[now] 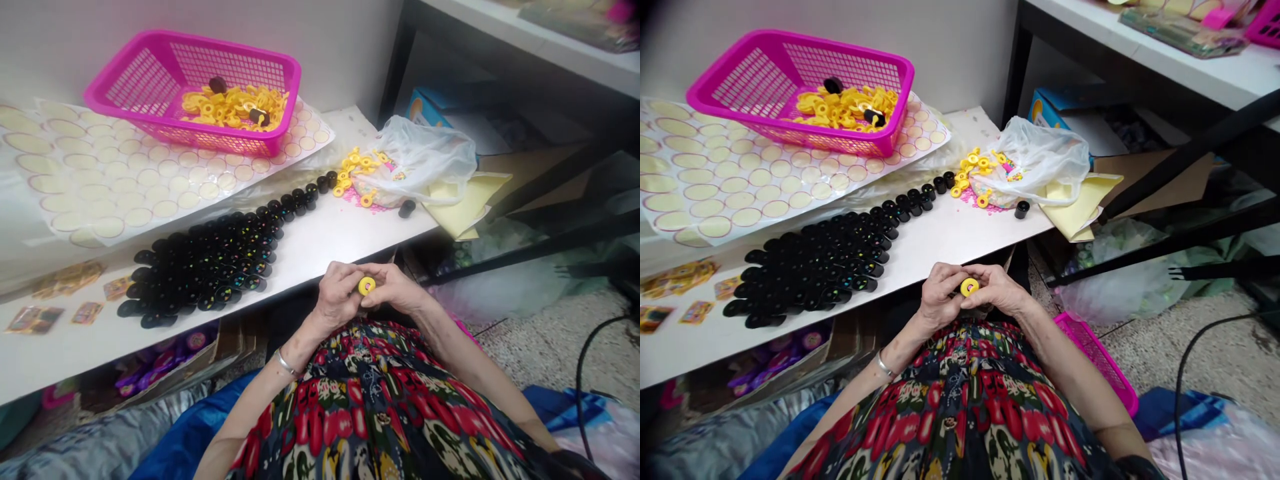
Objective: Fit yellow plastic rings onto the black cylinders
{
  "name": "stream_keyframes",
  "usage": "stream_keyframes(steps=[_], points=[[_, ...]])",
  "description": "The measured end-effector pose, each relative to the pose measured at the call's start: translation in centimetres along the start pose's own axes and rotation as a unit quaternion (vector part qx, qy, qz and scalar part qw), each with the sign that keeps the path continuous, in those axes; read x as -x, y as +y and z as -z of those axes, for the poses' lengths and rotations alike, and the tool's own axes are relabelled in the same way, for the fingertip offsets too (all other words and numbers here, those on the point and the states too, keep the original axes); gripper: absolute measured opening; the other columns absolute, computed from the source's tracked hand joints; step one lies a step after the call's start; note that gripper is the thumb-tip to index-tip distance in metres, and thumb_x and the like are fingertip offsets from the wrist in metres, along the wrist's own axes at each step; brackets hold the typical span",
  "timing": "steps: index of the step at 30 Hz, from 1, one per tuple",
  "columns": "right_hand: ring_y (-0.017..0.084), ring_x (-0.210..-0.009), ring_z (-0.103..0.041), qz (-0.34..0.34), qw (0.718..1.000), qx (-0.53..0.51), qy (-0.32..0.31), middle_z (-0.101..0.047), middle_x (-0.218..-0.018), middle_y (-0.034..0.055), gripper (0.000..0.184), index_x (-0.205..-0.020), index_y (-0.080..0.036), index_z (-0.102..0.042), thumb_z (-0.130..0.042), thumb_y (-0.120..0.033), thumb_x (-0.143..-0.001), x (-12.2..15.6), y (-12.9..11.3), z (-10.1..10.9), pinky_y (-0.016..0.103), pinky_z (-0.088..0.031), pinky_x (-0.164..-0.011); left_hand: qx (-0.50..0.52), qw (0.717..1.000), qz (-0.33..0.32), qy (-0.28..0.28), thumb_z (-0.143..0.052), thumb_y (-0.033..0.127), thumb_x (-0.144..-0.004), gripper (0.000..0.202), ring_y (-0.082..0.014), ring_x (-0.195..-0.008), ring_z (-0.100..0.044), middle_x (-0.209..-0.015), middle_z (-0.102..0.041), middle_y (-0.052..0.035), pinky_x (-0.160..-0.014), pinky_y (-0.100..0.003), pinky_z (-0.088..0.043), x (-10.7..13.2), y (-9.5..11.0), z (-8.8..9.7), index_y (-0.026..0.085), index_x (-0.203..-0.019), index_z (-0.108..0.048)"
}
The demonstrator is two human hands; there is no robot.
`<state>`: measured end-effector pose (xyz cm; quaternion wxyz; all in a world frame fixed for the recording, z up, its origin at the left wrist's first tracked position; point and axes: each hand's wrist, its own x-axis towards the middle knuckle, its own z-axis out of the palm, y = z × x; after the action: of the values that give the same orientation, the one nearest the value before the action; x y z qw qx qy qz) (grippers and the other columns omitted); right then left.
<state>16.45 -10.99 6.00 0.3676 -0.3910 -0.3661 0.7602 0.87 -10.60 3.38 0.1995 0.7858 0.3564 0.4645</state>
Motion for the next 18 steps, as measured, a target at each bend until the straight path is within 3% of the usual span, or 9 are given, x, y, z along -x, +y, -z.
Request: stream_keyframes(steps=[5,12,15,18], points=[[0.011,-0.066,-0.056,-0.038,0.999,0.018,0.017,-0.063,-0.071,-0.0027,0.051,-0.086,-0.013,-0.066,-0.081,-0.007,-0.038,-0.1,-0.3,-0.1,0.023,-0.044,-0.060,0.010,1.000,-0.018,-0.002,-0.060,0.019,-0.073,0.018,-0.0163,-0.076,-0.052,-0.084,-0.065,-0.0057,-0.067,-0.031,-0.046,0.4,0.1,-0.1,0.018,-0.090,-0.066],[0.014,-0.084,-0.056,0.021,0.999,-0.010,-0.042,-0.064,-0.097,0.0028,0.064,-0.112,-0.017,-0.062,-0.080,-0.020,-0.051,0.8,0.9,0.7,0.024,-0.045,-0.070,0.063,0.997,0.037,0.027,-0.065,0.023,-0.069,0.022,-0.0164,-0.079,-0.054,-0.084,-0.064,-0.0047,-0.069,-0.031,-0.048,0.1,0.3,0.2,0.019,-0.091,-0.066],[0.014,-0.079,-0.057,0.030,0.999,-0.014,-0.035,-0.064,-0.095,0.0033,0.061,-0.112,-0.018,-0.062,-0.079,-0.026,-0.054,1.3,1.0,0.8,0.024,-0.045,-0.066,0.068,0.997,0.039,0.025,-0.066,0.025,-0.070,0.022,-0.0161,-0.077,-0.054,-0.082,-0.063,-0.0042,-0.068,-0.031,-0.048,0.0,0.7,0.2,0.019,-0.090,-0.066],[0.013,-0.077,-0.058,0.030,1.000,0.003,-0.007,-0.065,-0.091,0.0024,0.052,-0.105,-0.019,-0.065,-0.079,-0.022,-0.055,1.5,0.9,0.8,0.025,-0.046,-0.067,0.048,0.999,0.017,0.006,-0.062,0.024,-0.073,0.018,-0.0163,-0.078,-0.054,-0.084,-0.064,-0.0052,-0.069,-0.031,-0.047,0.0,1.0,0.1,0.019,-0.089,-0.066]])
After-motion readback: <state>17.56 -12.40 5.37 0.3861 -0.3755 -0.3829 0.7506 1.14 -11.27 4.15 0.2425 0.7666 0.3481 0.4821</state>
